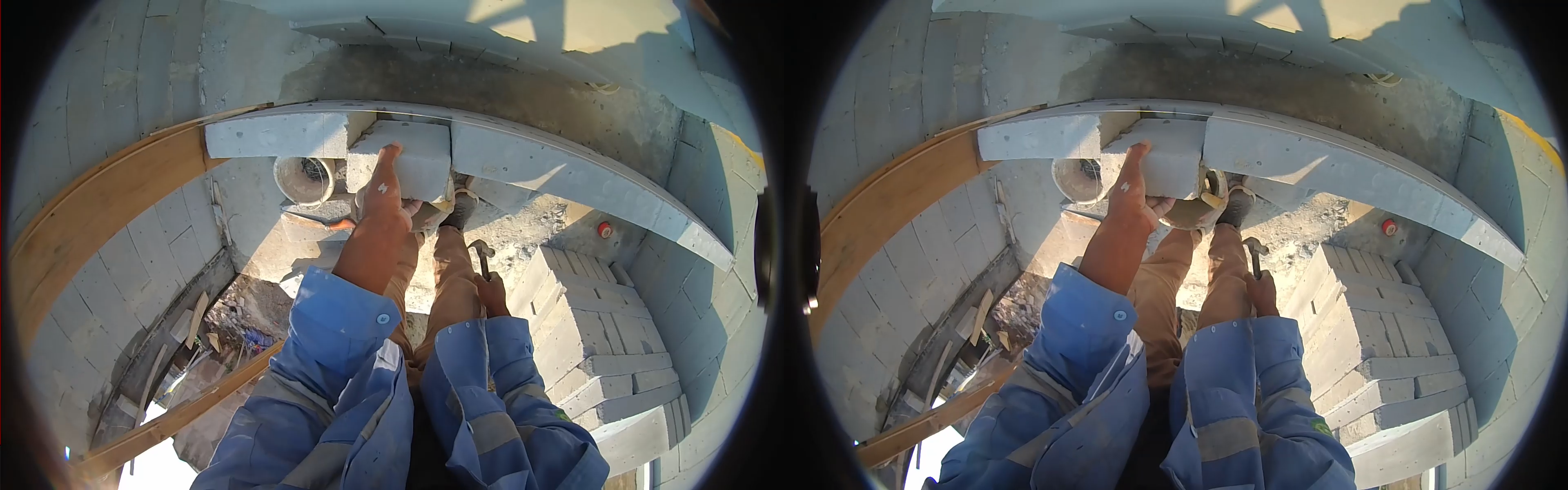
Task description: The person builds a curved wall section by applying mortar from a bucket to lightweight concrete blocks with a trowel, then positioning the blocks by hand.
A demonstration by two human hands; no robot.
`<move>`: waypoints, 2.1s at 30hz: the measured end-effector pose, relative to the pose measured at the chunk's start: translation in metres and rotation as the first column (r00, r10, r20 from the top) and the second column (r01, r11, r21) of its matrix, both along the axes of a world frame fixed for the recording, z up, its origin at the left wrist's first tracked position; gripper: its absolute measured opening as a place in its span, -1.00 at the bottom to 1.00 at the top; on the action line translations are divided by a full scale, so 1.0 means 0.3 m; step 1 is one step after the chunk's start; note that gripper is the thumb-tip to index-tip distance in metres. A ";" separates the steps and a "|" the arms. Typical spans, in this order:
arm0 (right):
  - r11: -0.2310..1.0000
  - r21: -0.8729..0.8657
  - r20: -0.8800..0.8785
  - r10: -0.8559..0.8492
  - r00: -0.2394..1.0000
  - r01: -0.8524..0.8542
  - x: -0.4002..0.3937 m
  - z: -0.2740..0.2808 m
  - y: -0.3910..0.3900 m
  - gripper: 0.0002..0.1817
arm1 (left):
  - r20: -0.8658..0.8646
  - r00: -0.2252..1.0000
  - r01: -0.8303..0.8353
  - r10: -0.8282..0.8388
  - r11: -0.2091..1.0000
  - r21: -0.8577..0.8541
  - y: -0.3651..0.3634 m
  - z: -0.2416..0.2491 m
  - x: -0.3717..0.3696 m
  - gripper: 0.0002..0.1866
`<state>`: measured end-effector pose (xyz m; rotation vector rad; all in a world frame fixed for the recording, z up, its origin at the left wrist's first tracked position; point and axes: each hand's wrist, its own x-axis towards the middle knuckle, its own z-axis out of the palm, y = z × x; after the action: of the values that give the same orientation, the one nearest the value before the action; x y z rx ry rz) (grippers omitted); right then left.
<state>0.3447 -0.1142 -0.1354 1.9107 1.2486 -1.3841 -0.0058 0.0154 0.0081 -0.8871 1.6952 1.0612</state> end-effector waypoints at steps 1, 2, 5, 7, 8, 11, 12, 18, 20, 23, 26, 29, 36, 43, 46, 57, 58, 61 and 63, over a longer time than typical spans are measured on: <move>1.000 -0.018 -0.020 -0.011 1.000 0.010 -0.004 -0.006 0.001 -0.44 | 0.009 1.000 -0.002 0.002 1.000 0.010 0.003 0.005 -0.006 -0.14; 0.999 -0.037 -0.032 -0.023 0.999 0.022 -0.003 -0.010 -0.006 -0.42 | 0.025 1.000 -0.002 0.002 1.000 0.017 0.006 0.002 0.000 -0.13; 0.999 -0.015 -0.037 0.028 0.999 -0.029 0.015 -0.018 -0.005 -0.39 | -0.018 1.000 -0.008 0.008 0.999 0.032 0.019 0.009 0.012 -0.12; 1.000 -0.020 -0.077 0.012 0.997 -0.014 0.011 -0.022 -0.012 -0.37 | -0.018 1.000 0.008 -0.008 1.000 -0.004 0.027 -0.002 0.008 -0.10; 1.000 -0.020 -0.086 0.011 0.996 -0.013 0.007 -0.023 -0.004 -0.37 | -0.013 0.999 0.029 -0.029 0.999 -0.029 0.033 0.003 0.002 -0.08; 0.998 -0.034 -0.061 0.057 0.996 -0.060 -0.010 -0.013 0.010 -0.39 | -0.017 0.998 0.058 -0.056 0.988 0.141 -0.054 -0.016 0.009 -0.05; 0.995 -0.017 -0.047 0.097 0.994 -0.098 -0.017 -0.002 0.009 -0.39 | -0.021 0.998 0.067 -0.065 0.987 0.143 -0.085 0.015 0.011 -0.05; 0.877 0.056 -0.033 0.479 0.877 -0.477 -0.084 0.157 0.099 -0.55 | -0.390 0.206 0.967 -0.898 0.248 -0.059 -0.240 0.207 -0.069 -0.09; 0.821 0.105 -0.071 0.569 0.820 -0.561 -0.120 0.181 0.132 -0.58 | -0.533 -0.737 0.644 -0.415 -0.193 -0.740 -0.186 0.160 -0.155 -0.10; 0.675 0.284 -0.232 0.737 0.634 -0.681 -0.243 0.244 0.226 -0.56 | -0.396 -0.866 0.480 -0.305 -0.284 -0.830 -0.135 0.017 -0.216 -0.09; 0.484 0.321 -0.228 0.874 0.429 -0.814 -0.422 0.268 0.355 -0.59 | -0.320 -0.906 0.411 -0.277 -0.394 -0.822 -0.122 -0.055 -0.251 -0.21; 0.414 0.451 -0.105 0.904 0.414 -0.791 -0.541 0.260 0.455 -0.68 | -0.423 -0.853 0.512 -0.305 -0.332 -0.792 -0.136 -0.066 -0.248 -0.26; 0.377 0.404 -0.122 0.925 0.359 -0.834 -0.558 0.289 0.480 -0.67 | -0.453 -0.838 0.535 -0.305 -0.287 -0.795 -0.138 -0.083 -0.255 -0.08; 0.461 0.430 -0.139 0.883 0.448 -0.776 -0.532 0.362 0.493 -0.63 | -0.433 -0.847 0.520 -0.309 -0.315 -0.794 -0.129 -0.074 -0.263 -0.07; 0.427 0.419 -0.143 0.902 0.407 -0.801 -0.535 0.463 0.538 -0.62 | -0.495 -0.803 0.588 -0.332 -0.303 -0.750 -0.125 -0.055 -0.259 -0.06; 0.467 0.406 -0.104 0.877 0.468 -0.786 -0.483 0.417 0.504 -0.64 | -0.471 -0.809 0.578 -0.353 -0.324 -0.749 -0.107 -0.020 -0.275 -0.13; 0.492 0.365 -0.107 0.866 0.489 -0.791 -0.480 0.427 0.499 -0.64 | -0.468 -0.809 0.576 -0.354 -0.324 -0.751 -0.114 -0.010 -0.273 -0.15; 0.614 0.295 -0.143 0.786 0.601 -0.732 -0.442 0.443 0.495 -0.59 | -0.504 -0.781 0.615 -0.369 -0.318 -0.722 -0.083 0.001 -0.264 -0.17; 0.679 0.291 -0.197 0.731 0.653 -0.673 -0.393 0.426 0.467 -0.57 | -0.509 -0.779 0.617 -0.367 -0.303 -0.726 -0.100 -0.008 -0.259 -0.07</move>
<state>0.2268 0.0260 -0.0077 1.0749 2.0604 -1.1456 -0.0835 -0.0145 0.0058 2.0072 1.9100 0.0953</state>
